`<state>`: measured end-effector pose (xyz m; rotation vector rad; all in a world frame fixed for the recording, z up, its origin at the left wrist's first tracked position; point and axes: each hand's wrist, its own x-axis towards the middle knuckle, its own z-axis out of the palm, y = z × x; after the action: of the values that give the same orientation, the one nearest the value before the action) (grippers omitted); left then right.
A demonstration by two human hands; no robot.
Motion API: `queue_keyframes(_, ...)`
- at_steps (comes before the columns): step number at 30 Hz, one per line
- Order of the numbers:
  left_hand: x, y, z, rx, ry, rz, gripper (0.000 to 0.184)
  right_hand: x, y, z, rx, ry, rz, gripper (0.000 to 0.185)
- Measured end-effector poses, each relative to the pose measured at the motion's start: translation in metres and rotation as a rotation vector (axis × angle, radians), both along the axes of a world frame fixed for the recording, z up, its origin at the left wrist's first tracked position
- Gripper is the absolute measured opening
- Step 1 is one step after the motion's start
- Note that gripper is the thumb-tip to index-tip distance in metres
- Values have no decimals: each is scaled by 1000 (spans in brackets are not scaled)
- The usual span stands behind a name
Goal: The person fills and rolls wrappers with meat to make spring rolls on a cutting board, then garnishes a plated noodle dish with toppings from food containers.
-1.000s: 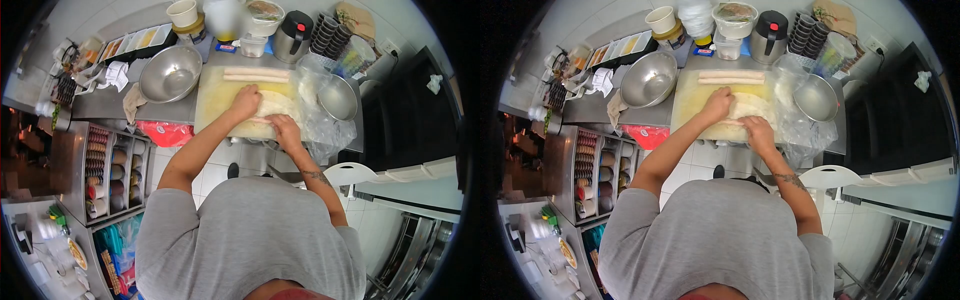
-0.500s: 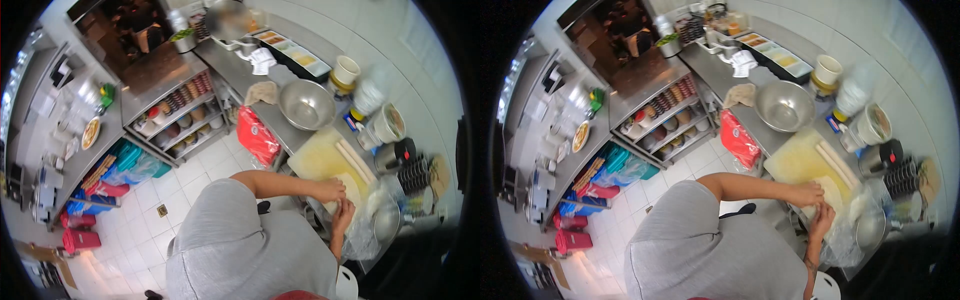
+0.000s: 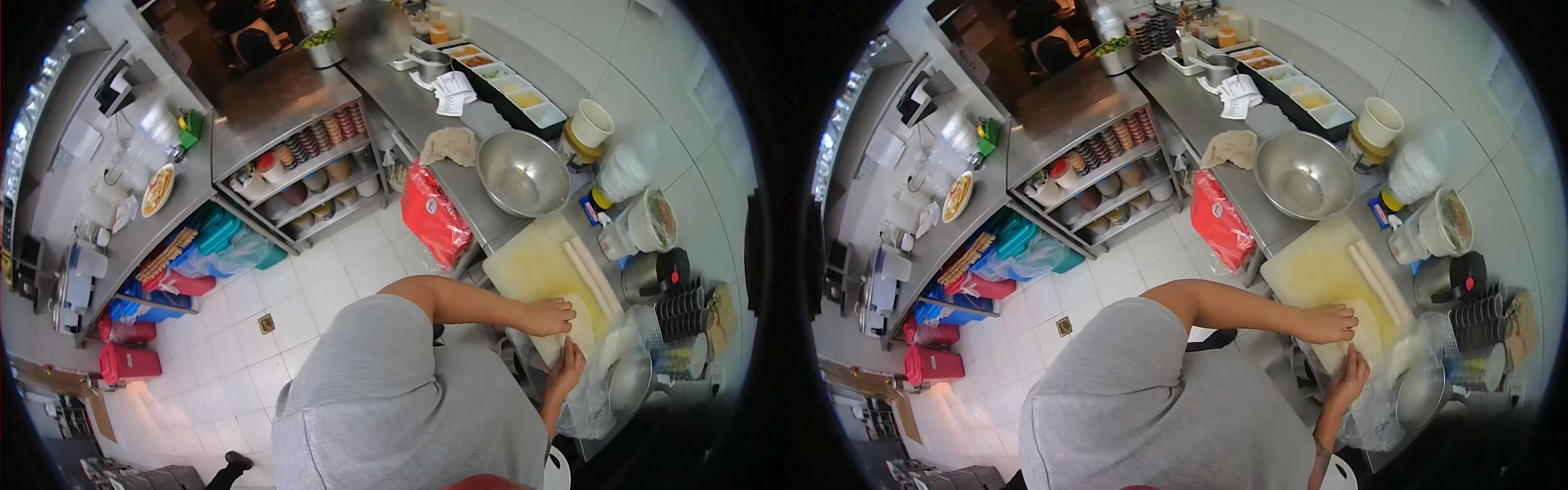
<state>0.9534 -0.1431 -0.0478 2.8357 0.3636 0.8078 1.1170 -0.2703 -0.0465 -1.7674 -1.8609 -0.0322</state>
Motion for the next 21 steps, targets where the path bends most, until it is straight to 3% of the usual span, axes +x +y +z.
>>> queue_keyframes(7, 4, -8, -18, 44, -33, -41, 16, -7, -8, 2, 96, -132, -89, 29)
queue_keyframes(13, 10, 3, -12, -137, 22, 22, 18, -12, -6, 13, 35, -113, -56, 30)
queue_keyframes(16, 4, -5, 0, 40, -67, 67, 18, -3, -1, 15, -32, -99, -44, 31)
queue_keyframes(21, 3, -6, -9, 125, -79, 5, 15, 4, 8, 23, -81, -39, -24, 35)
